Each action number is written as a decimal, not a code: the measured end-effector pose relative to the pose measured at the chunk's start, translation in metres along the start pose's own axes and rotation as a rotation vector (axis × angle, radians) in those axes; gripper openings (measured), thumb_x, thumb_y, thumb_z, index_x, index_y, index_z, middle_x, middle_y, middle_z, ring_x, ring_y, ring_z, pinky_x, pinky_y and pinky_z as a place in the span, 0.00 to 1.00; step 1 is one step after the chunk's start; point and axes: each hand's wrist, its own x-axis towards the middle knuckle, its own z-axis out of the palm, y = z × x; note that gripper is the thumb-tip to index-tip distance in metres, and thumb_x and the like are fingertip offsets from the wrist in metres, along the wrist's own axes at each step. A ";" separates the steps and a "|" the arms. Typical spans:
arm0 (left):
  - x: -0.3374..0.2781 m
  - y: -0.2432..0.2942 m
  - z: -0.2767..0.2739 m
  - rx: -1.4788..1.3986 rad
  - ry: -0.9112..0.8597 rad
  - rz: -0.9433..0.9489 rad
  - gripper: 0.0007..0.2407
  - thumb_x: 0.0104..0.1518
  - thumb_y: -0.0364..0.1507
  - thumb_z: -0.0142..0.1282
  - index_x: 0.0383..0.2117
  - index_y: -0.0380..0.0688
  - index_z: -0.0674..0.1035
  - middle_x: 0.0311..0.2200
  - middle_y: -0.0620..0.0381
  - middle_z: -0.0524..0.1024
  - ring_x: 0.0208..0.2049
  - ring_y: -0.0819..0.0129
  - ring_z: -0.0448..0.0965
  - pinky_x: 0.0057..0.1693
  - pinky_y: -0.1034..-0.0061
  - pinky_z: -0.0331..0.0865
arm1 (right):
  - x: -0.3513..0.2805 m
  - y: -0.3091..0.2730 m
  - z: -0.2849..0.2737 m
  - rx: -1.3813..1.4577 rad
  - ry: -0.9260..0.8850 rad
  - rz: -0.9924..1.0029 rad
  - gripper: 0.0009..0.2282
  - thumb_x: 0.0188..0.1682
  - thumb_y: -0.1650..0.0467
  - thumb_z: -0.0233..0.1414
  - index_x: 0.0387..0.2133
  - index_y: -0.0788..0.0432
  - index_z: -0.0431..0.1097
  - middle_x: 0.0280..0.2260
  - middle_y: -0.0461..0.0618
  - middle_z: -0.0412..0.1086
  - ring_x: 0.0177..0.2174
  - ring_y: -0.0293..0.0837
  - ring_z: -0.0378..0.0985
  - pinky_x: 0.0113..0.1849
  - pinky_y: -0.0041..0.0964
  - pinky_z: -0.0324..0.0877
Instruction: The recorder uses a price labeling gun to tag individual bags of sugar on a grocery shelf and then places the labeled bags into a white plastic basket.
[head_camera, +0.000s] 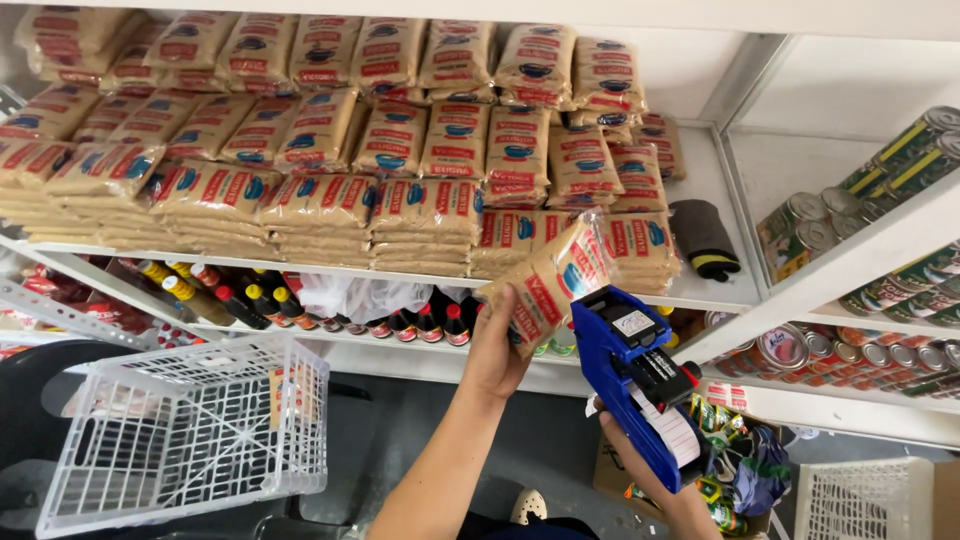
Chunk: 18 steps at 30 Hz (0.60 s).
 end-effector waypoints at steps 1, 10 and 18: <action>-0.001 0.001 0.002 0.017 -0.006 -0.002 0.23 0.62 0.42 0.56 0.58 0.41 0.72 0.52 0.52 0.78 0.55 0.62 0.78 0.60 0.63 0.72 | -0.001 0.000 0.001 -0.010 -0.009 0.006 0.08 0.43 0.70 0.60 0.36 0.53 0.79 0.34 0.46 0.80 0.37 0.44 0.84 0.39 0.40 0.76; -0.007 0.000 0.000 0.050 0.012 -0.007 0.22 0.63 0.42 0.55 0.58 0.41 0.72 0.53 0.52 0.77 0.55 0.63 0.77 0.60 0.64 0.73 | -0.009 0.008 0.011 -0.163 0.098 -0.008 0.11 0.42 0.64 0.61 0.35 0.55 0.78 0.28 0.49 0.78 0.28 0.47 0.82 0.31 0.40 0.74; -0.014 0.000 0.010 0.046 -0.024 -0.021 0.20 0.64 0.40 0.53 0.57 0.41 0.73 0.53 0.52 0.78 0.54 0.63 0.79 0.59 0.63 0.74 | -0.004 0.007 0.006 -0.259 -0.093 -0.027 0.09 0.45 0.65 0.58 0.36 0.53 0.77 0.31 0.49 0.78 0.32 0.49 0.82 0.35 0.43 0.75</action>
